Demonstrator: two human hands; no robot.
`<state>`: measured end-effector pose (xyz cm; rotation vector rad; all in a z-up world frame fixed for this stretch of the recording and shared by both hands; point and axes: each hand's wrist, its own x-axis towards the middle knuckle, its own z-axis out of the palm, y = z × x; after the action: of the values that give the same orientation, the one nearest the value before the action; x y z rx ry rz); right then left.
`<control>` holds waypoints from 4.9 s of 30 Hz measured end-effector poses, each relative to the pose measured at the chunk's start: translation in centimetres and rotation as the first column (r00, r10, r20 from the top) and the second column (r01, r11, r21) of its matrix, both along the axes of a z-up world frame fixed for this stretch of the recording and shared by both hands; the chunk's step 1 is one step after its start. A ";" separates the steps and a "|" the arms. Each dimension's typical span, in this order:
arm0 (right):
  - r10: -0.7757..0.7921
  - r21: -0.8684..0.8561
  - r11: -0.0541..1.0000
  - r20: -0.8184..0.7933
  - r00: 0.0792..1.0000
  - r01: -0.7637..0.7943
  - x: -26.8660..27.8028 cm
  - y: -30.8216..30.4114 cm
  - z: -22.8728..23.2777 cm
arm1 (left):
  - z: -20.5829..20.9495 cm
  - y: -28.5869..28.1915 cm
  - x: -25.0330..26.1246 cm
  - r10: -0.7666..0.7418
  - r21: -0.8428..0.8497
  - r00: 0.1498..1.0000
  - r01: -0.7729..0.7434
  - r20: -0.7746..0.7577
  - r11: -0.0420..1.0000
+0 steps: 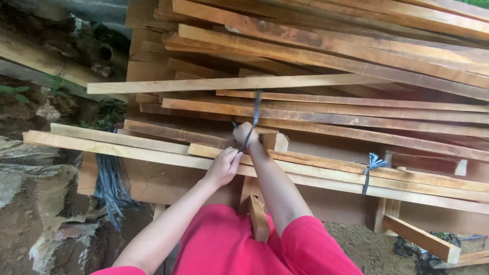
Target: Organizing and bundling long wooden planks together using black straps.
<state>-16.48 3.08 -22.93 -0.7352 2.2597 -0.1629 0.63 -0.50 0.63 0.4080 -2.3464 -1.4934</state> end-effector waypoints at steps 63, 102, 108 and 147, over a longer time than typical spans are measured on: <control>-0.105 -0.435 0.900 -0.179 0.978 0.017 4.3 4.0 16.1 | -8.7 1.6 3.0 0.090 -0.328 0.986 -0.039 0.141 0.944; -0.176 -0.062 0.981 0.105 0.979 0.183 1.9 1.7 9.1 | -1.3 1.1 0.1 0.137 0.126 0.985 -0.150 0.101 0.981; -0.134 -0.056 0.988 0.112 0.985 0.141 1.7 1.7 3.3 | -8.1 0.5 -0.6 0.093 -0.018 0.990 -0.091 0.104 0.996; -0.096 -0.409 0.901 0.132 0.987 0.142 3.2 5.4 15.4 | -4.3 2.0 0.7 0.083 -0.452 0.991 -0.124 -0.108 0.884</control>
<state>-13.23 8.44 -7.58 -0.7821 2.1858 -0.7493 1.35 1.47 -3.72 0.3303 -2.4611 -0.8461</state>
